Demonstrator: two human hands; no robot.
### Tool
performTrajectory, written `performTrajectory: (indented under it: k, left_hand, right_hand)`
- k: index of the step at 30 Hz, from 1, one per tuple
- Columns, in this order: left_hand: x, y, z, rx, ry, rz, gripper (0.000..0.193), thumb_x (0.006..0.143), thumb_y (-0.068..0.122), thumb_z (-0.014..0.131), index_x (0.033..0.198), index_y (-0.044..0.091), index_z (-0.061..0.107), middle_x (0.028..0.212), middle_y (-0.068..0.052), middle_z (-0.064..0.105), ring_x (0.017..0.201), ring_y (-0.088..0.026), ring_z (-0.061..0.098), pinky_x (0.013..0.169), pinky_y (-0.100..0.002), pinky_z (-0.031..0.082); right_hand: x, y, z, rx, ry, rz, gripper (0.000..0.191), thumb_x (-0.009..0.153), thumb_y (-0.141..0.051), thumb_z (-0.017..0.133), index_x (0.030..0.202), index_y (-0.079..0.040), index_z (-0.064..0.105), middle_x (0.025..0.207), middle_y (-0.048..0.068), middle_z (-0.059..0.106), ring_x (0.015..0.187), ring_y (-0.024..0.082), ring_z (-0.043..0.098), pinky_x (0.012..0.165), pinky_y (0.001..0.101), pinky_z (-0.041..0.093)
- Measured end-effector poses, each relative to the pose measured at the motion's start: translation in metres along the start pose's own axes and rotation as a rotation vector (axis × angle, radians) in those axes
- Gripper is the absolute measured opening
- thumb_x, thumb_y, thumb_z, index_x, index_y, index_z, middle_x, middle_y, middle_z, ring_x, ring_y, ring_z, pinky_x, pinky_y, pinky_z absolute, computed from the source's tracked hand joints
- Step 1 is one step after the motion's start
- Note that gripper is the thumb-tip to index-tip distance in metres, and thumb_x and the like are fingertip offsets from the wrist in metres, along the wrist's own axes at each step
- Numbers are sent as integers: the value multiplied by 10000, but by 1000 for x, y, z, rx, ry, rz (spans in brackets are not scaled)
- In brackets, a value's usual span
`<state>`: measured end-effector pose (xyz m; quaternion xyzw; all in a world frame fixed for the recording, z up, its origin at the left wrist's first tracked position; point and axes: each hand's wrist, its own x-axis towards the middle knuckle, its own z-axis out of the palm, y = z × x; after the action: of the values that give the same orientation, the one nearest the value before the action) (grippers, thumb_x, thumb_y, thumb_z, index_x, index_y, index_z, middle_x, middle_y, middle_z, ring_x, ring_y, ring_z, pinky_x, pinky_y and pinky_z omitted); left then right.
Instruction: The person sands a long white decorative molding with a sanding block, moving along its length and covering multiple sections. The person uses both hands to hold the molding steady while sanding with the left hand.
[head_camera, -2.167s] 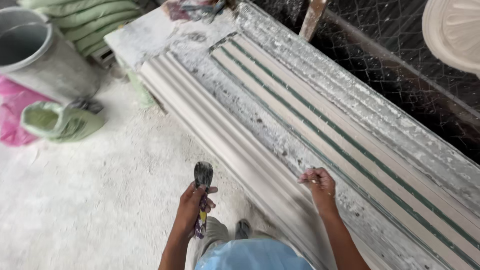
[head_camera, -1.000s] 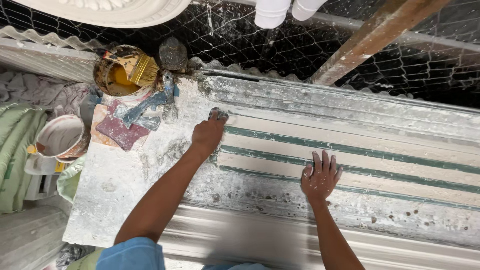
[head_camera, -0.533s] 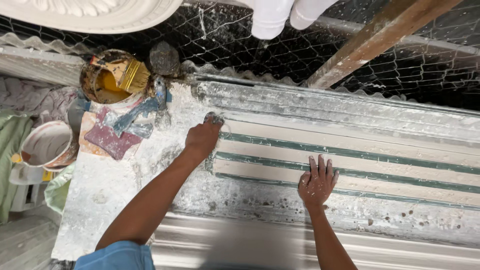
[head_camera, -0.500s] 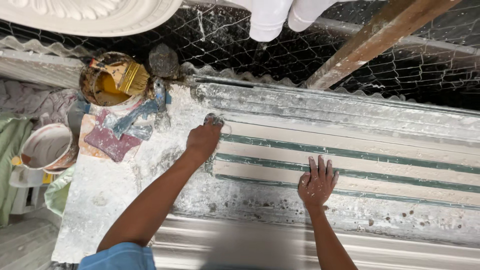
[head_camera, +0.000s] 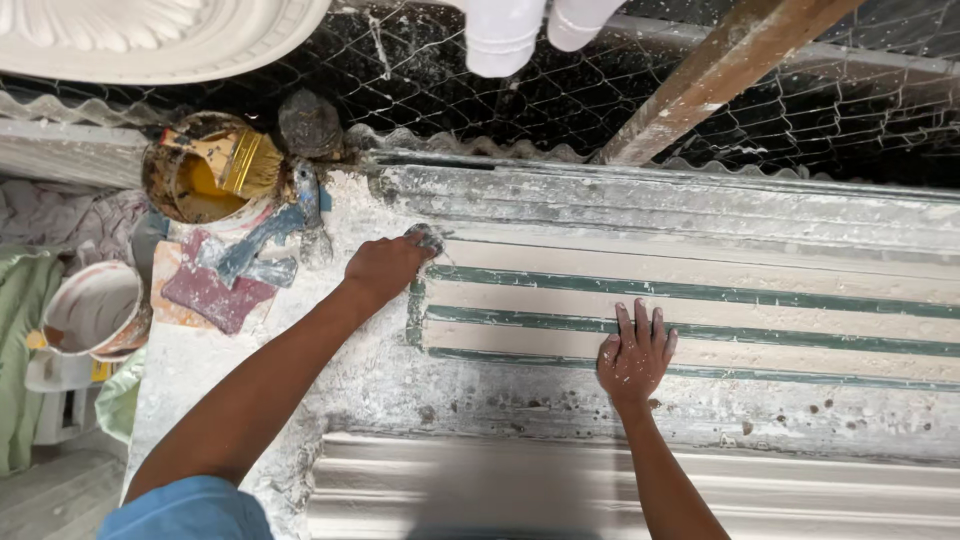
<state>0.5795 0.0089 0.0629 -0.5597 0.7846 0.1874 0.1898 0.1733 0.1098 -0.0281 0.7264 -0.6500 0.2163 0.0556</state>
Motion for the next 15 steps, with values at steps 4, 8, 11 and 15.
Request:
performTrajectory:
  k: [4,8,11,15]
  left_hand:
    - [5,-3,0,18,19,50,665,918,-49,523,1496,275,475,1651,-49,311,1084,-279,705,871,-412,624]
    - [11,-7,-2,18,8,65,556,1012,-9,482,1463,311,543,1641,-36,347,1133,-259,696,916,-426,608]
    - [11,-11,-7,-19,-55,39,471,1008,114,554,1450,276,566,1634,-25,379,1105,-272,704,943,-407,598]
    - [11,-12,-14,-43,-31,74,527,956,112,593,1444,306,547,1630,9,351,1089,-272,688,917,-425,601]
  right_hand:
    - [0,1,0,5,-16,11,471,971,-172,491,1411,-153,658,1531,111,562,1465,414,452,1238,631,225]
    - [1,2,2,11,-1,-1,472,961,-181,489,1400,-152,658,1533,112,561,1452,415,448,1231,628,229]
    - [1,1,2,9,-7,13,464,963,-184,489,1392,-153,660,1529,104,563,1456,411,447,1236,629,225]
    - [1,2,1,13,-2,3,458,971,-190,489,1396,-154,655,1533,111,558,1454,414,444,1235,628,226]
